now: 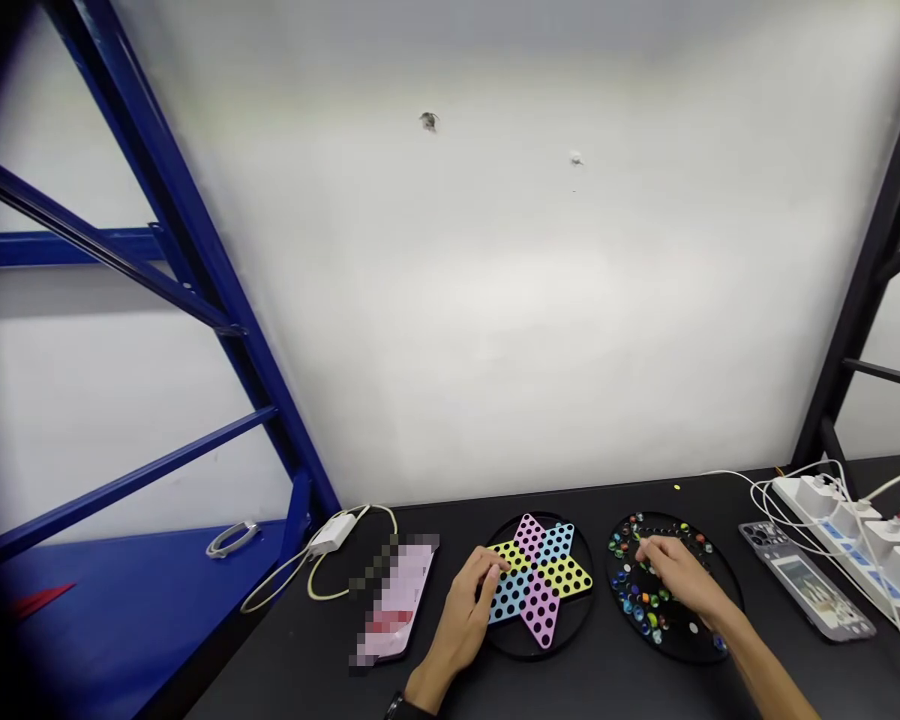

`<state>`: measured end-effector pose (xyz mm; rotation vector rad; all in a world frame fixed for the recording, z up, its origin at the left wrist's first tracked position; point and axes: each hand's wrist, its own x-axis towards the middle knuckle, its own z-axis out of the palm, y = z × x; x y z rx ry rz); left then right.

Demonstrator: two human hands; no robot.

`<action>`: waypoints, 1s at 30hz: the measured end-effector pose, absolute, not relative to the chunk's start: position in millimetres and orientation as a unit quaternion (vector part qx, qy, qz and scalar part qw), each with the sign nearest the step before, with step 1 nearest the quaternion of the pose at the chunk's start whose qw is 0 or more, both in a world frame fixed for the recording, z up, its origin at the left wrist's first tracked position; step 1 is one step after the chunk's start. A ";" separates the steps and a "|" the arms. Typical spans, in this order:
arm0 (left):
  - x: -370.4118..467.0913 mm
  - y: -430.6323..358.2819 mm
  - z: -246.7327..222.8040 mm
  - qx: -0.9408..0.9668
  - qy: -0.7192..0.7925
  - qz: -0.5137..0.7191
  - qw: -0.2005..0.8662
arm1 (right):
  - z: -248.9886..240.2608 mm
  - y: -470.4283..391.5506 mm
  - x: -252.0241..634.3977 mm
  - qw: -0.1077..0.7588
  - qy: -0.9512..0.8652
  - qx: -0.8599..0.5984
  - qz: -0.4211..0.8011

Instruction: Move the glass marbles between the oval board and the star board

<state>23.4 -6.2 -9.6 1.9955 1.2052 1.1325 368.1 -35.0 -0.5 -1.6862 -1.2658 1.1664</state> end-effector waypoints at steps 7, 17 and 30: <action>22.6 -6.3 -8.5 0.741 0.451 0.420 0.266 | 3.0 -31.0 378.4 0.397 -0.387 -0.633 0.540; 23.0 -6.7 -6.3 0.742 0.458 0.412 0.266 | -0.8 -25.7 388.3 0.457 -0.354 -0.600 0.553; 23.9 -9.0 -2.9 0.742 0.453 0.413 0.269 | 6.4 -16.0 383.8 0.379 -0.488 -0.580 0.531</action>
